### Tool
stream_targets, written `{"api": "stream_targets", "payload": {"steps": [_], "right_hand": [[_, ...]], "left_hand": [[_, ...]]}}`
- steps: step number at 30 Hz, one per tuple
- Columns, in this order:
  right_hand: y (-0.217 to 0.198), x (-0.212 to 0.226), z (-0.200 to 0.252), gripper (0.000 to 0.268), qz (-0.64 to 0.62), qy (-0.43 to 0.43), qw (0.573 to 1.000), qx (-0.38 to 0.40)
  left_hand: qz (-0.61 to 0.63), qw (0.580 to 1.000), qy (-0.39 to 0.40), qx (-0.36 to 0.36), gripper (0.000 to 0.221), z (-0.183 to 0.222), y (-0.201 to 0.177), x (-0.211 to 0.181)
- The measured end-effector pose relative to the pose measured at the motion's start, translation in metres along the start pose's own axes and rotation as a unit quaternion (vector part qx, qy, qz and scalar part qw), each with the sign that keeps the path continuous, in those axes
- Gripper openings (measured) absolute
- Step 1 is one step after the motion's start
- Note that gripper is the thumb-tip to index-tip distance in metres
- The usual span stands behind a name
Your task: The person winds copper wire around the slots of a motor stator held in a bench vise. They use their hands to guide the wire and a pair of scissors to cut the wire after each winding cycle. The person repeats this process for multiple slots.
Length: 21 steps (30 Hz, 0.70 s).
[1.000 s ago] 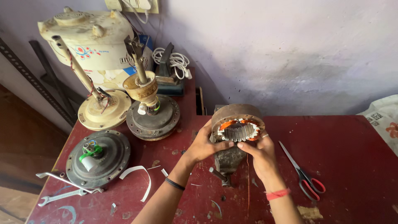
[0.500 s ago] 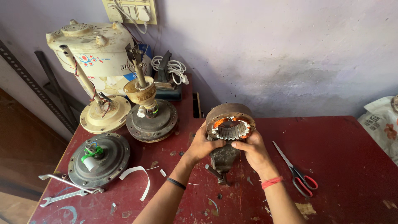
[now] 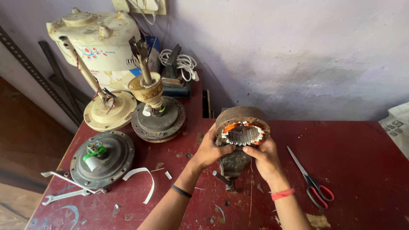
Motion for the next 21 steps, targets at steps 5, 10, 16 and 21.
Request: {"api": "stream_targets", "payload": {"steps": [5, 10, 16, 21], "right_hand": [[-0.008, -0.018, 0.005, 0.055, -0.001, 0.012, 0.998, -0.054], [-0.011, -0.024, 0.008, 0.053, -0.012, 0.009, 0.997, -0.073], [-0.012, -0.026, 0.009, 0.054, -0.017, 0.022, 0.997, -0.075], [-0.005, -0.019, 0.011, 0.053, -0.006, 0.002, 0.998, -0.056]], "left_hand": [[-0.041, 0.998, 0.042, -0.021, 0.085, 0.0, -0.001, -0.006], [-0.056, 0.997, 0.049, -0.017, 0.082, -0.001, -0.003, -0.005], [-0.036, 0.997, 0.067, -0.011, 0.066, -0.002, -0.005, 0.006], [-0.033, 0.998, 0.053, -0.01, 0.068, -0.004, -0.005, 0.01]]}}
Point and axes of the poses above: each hand's wrist, its own z-axis away from the middle knuckle, its own y-axis out of the palm, x = y × z, the point moved 9 cm from there along -z, towards the middle knuckle, and after that the axes turned 6 degrees about y, right-handed, at the moved point
